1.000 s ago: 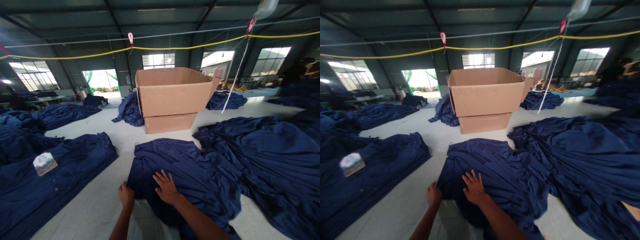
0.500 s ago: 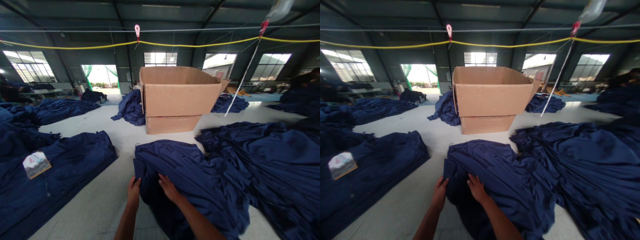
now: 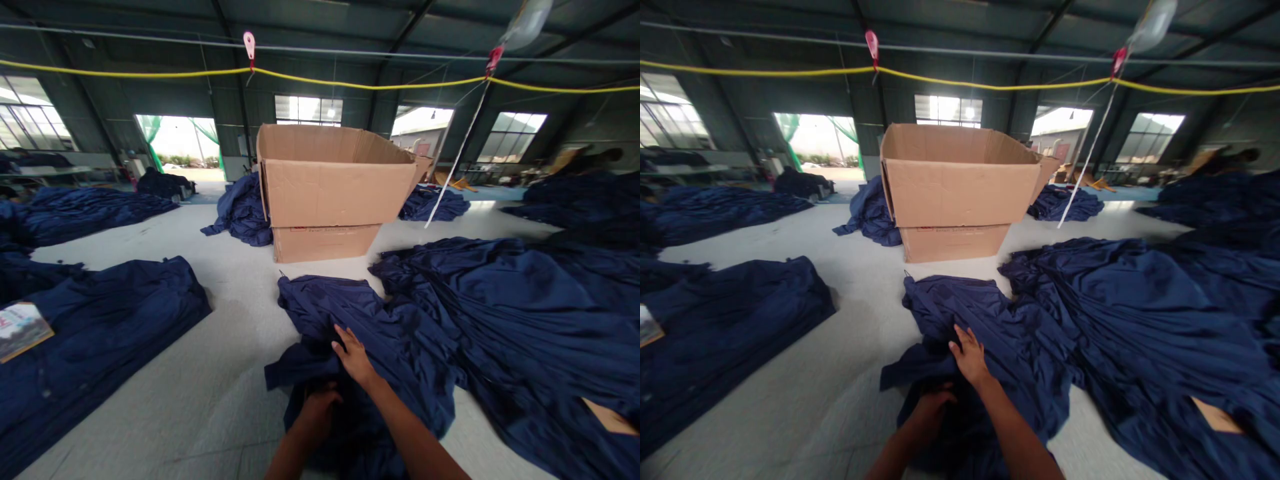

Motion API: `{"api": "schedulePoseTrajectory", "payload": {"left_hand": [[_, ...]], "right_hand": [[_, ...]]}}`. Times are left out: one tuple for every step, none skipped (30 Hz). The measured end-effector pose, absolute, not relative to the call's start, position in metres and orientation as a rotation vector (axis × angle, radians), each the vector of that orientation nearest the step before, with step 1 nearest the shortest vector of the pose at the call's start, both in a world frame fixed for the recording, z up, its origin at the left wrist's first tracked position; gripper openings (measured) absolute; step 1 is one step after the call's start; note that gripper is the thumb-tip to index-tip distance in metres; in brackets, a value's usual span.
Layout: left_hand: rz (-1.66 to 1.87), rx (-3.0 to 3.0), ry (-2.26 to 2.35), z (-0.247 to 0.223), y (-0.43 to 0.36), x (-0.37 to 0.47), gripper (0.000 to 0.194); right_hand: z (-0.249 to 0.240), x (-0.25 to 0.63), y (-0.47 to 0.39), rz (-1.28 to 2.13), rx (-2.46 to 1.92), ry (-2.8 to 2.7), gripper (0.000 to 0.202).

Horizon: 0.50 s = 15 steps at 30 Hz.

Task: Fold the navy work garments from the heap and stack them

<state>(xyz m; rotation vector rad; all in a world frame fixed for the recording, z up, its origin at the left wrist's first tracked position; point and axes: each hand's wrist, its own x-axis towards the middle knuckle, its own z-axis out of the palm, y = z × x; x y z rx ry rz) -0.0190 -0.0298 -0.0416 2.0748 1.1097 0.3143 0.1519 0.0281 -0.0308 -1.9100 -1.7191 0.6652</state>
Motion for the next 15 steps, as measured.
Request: {"api": "schedulePoseTrajectory", "payload": {"left_hand": [[0.34,2.072,1.148,-0.046,-0.03,-0.021,0.052],[0.357,2.066,1.189,-0.05,-0.031,-0.024,0.053],[0.357,2.058,1.24,-0.054,-0.033,-0.026,0.055],[0.341,2.055,1.293,-0.058,-0.037,-0.029,0.056],[0.326,2.058,1.346,-0.062,-0.041,-0.032,0.056],[0.312,2.064,1.388,-0.067,-0.045,-0.035,0.056],[0.298,2.071,1.415,-0.071,-0.05,-0.037,0.057],[0.28,2.08,1.434,-0.074,-0.054,-0.04,0.059],[0.255,2.092,1.442,-0.077,-0.058,-0.042,0.059],[0.221,2.101,1.447,-0.079,-0.062,-0.045,0.059],[0.174,2.103,1.458,-0.08,-0.065,-0.047,0.059],[0.114,2.102,1.472,-0.08,-0.068,-0.049,0.059],[0.055,2.103,1.485,-0.078,-0.07,-0.051,0.059],[-0.001,2.112,1.496,-0.076,-0.072,-0.053,0.06],[-0.045,2.131,1.514,-0.073,-0.074,-0.056,0.062]], "right_hand": [[-0.029,0.146,0.026,0.656,-1.914,-1.796,0.052],[-0.025,0.14,0.024,0.659,-1.894,-1.859,0.049],[-0.02,0.136,0.021,0.685,-1.86,-1.915,0.046],[-0.014,0.132,0.019,0.746,-1.822,-1.972,0.044],[-0.009,0.13,0.016,0.843,-1.775,-2.028,0.045],[-0.004,0.128,0.013,0.96,-1.721,-2.076,0.048],[0.0,0.127,0.011,1.076,-1.663,-2.122,0.05],[0.001,0.126,0.009,1.17,-1.614,-2.173,0.054],[0.001,0.125,0.007,1.224,-1.574,-2.231,0.059],[-0.001,0.123,0.007,1.235,-1.55,-2.294,0.064],[-0.004,0.122,0.008,1.205,-1.549,-2.347,0.062],[-0.008,0.121,0.009,1.148,-1.568,-2.38,0.056],[-0.013,0.122,0.011,1.079,-1.597,-2.398,0.047],[-0.017,0.124,0.014,0.998,-1.638,-2.388,0.039],[-0.021,0.129,0.016,0.912,-1.691,-2.342,0.036]]}}
